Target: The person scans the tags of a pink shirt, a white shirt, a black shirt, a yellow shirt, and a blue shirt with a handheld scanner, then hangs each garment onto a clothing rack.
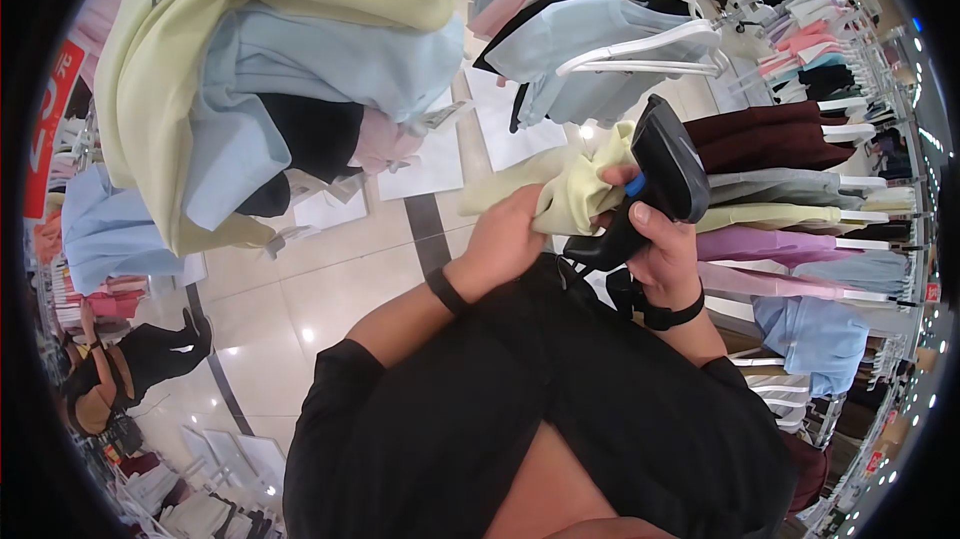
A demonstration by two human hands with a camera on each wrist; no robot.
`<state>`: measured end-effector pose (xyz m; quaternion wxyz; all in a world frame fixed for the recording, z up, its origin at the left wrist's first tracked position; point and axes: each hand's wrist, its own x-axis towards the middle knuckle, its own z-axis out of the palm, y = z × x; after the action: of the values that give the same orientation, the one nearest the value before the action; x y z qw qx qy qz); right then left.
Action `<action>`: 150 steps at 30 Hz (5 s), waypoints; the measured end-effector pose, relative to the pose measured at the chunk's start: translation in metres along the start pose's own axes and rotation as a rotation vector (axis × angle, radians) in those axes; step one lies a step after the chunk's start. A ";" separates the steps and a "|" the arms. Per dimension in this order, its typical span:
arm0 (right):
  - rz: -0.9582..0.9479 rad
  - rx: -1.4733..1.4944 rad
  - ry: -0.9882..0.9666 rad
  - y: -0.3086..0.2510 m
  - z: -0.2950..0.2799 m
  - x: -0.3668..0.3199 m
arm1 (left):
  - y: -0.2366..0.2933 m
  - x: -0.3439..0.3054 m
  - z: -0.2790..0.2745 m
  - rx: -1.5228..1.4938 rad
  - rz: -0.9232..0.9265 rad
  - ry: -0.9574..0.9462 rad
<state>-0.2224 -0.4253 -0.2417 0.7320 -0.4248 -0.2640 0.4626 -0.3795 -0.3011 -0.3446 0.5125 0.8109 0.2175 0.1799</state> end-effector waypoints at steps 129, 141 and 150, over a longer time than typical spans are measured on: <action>0.299 -0.738 0.341 -0.043 -0.125 -0.041 | 0.004 0.229 -0.023 0.100 0.037 -0.132; 0.310 -0.767 0.315 -0.045 -0.119 -0.035 | 0.023 0.235 -0.023 -0.013 0.048 0.125; 0.289 -0.767 0.252 -0.038 -0.110 -0.027 | 0.039 0.242 -0.049 0.321 0.226 0.170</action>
<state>-0.1312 -0.4996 -0.2631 0.4752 -0.7521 -0.2630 0.3732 -0.1947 -0.1487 -0.2727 0.3334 0.8833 0.1935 0.2668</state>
